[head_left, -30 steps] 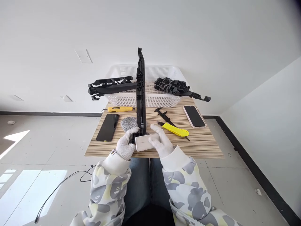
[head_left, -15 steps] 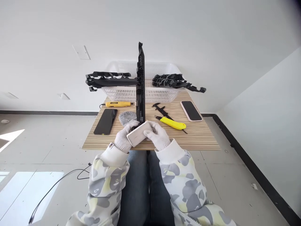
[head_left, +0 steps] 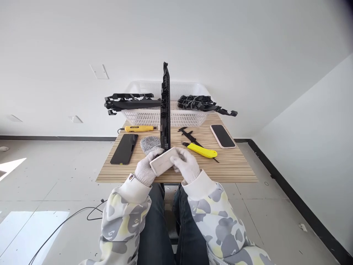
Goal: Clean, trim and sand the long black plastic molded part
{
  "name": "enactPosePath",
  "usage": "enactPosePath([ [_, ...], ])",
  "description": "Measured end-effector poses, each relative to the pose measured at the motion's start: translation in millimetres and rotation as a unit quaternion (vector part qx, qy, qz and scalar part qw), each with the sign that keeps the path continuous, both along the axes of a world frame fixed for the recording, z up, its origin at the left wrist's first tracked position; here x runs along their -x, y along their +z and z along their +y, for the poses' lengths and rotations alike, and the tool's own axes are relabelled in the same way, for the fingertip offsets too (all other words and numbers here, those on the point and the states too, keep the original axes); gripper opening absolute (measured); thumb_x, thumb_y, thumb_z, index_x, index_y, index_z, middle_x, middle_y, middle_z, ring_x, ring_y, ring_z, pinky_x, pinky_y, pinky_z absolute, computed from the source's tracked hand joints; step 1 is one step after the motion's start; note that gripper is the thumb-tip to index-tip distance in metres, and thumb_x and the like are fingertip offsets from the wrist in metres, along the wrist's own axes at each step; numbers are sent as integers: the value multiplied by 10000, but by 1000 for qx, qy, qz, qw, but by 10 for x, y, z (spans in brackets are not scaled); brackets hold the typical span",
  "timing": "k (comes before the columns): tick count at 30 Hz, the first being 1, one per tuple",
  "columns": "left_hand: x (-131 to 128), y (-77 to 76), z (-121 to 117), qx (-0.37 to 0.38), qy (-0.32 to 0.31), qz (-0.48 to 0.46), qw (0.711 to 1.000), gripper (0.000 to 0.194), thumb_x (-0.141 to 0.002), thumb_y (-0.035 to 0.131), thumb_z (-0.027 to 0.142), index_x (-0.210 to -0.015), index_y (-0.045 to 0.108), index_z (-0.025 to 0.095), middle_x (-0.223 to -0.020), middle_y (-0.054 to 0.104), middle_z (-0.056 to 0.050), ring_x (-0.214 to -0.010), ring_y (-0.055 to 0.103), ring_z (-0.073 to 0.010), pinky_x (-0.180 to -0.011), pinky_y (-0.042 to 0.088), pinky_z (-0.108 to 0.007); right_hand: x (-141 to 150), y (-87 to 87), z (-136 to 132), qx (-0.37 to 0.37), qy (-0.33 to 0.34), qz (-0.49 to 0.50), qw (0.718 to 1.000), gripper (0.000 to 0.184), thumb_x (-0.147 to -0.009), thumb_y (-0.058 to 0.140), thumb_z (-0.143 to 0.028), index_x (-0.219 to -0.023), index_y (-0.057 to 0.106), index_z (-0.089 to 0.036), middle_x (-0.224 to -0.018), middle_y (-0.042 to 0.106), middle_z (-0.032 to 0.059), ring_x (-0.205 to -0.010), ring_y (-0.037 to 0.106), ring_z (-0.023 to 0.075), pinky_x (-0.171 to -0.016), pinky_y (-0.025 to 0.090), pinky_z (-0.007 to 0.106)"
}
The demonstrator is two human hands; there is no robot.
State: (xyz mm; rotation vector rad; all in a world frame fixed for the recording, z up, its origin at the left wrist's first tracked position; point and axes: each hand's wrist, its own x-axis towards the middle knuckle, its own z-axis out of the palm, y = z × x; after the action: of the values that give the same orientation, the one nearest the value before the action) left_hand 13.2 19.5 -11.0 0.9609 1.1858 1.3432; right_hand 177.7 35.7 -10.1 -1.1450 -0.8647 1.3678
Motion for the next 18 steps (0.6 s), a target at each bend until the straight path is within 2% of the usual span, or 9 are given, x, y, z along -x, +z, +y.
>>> enactPosePath([
  [3, 24, 18, -27, 2, -17, 87, 996, 557, -581, 884, 286, -1100, 706, 191, -1193, 753, -87, -924, 751, -283, -552, 619, -277, -27, 25, 17, 4, -50, 21, 999, 592, -682, 785, -428, -1205, 625, -201, -746, 640, -37, -508, 509, 77, -453, 440, 205],
  [4, 36, 18, -34, -9, -19, 113, 993, 612, -556, 888, 266, -1133, 697, 192, -1212, 746, -89, -943, 746, -289, -546, 616, -275, -33, 28, 20, 1, -43, 16, 999, 605, -683, 783, -418, -1223, 613, -204, -730, 633, -44, -499, 507, 78, -440, 426, 201],
  [6, 59, 14, -39, -38, -20, 149, 988, 624, -536, 876, 250, -1130, 697, 181, -1213, 744, -97, -1008, 731, -308, -633, 639, -307, -37, 26, 18, -3, -8, 2, 1000, 621, -683, 782, -406, -1245, 606, -207, -692, 618, -55, -476, 497, 82, -409, 385, 193],
  [8, 69, 3, -27, -53, -28, 168, 984, 611, -549, 865, 259, -1132, 700, 181, -1210, 744, -97, -1056, 718, -318, -751, 650, -357, -36, 22, 8, -1, -2, 5, 1000, 621, -685, 774, -423, -1244, 609, -207, -690, 620, -54, -465, 491, 80, -402, 383, 195],
  [11, 54, -13, 1, -61, -21, 140, 988, 498, -604, 853, 336, -1056, 719, 178, -1155, 755, -100, -1092, 708, -320, -900, 627, -412, -35, 25, -2, 11, 24, -8, 1000, 611, -656, 801, -418, -1207, 642, -210, -756, 664, -27, -497, 522, 85, -415, 419, 200],
  [13, 36, -17, 8, -74, -8, 116, 990, 490, -592, 866, 360, -1022, 722, 175, -1141, 756, -105, -1108, 704, -316, -959, 604, -412, -39, 30, 9, 19, 38, -20, 999, 598, -647, 819, -403, -1189, 656, -210, -805, 686, -9, -528, 548, 94, -431, 446, 208],
  [14, 30, -16, 5, -66, -10, 120, 991, 512, -594, 868, 368, -1045, 719, 177, -1151, 753, -104, -1058, 721, -307, -920, 619, -409, -42, 29, 18, 20, 19, -13, 1000, 590, -656, 812, -410, -1186, 652, -208, -817, 688, -5, -537, 553, 95, -441, 459, 213],
  [16, 33, -11, -11, -34, -24, 153, 987, 590, -611, 861, 368, -1149, 698, 191, -1188, 743, -99, -914, 747, -283, -734, 651, -382, -46, 19, 39, 14, -26, 16, 999, 585, -682, 786, -427, -1199, 626, -205, -809, 676, -8, -536, 548, 92, -456, 474, 221],
  [18, 52, -13, -27, -27, -29, 180, 983, 634, -589, 860, 324, -1185, 687, 194, -1215, 735, -98, -903, 747, -282, -636, 637, -339, -46, -4, 47, 6, -7, 36, 999, 619, -671, 794, -411, -1222, 604, -204, -758, 650, -25, -525, 539, 95, -441, 459, 218],
])
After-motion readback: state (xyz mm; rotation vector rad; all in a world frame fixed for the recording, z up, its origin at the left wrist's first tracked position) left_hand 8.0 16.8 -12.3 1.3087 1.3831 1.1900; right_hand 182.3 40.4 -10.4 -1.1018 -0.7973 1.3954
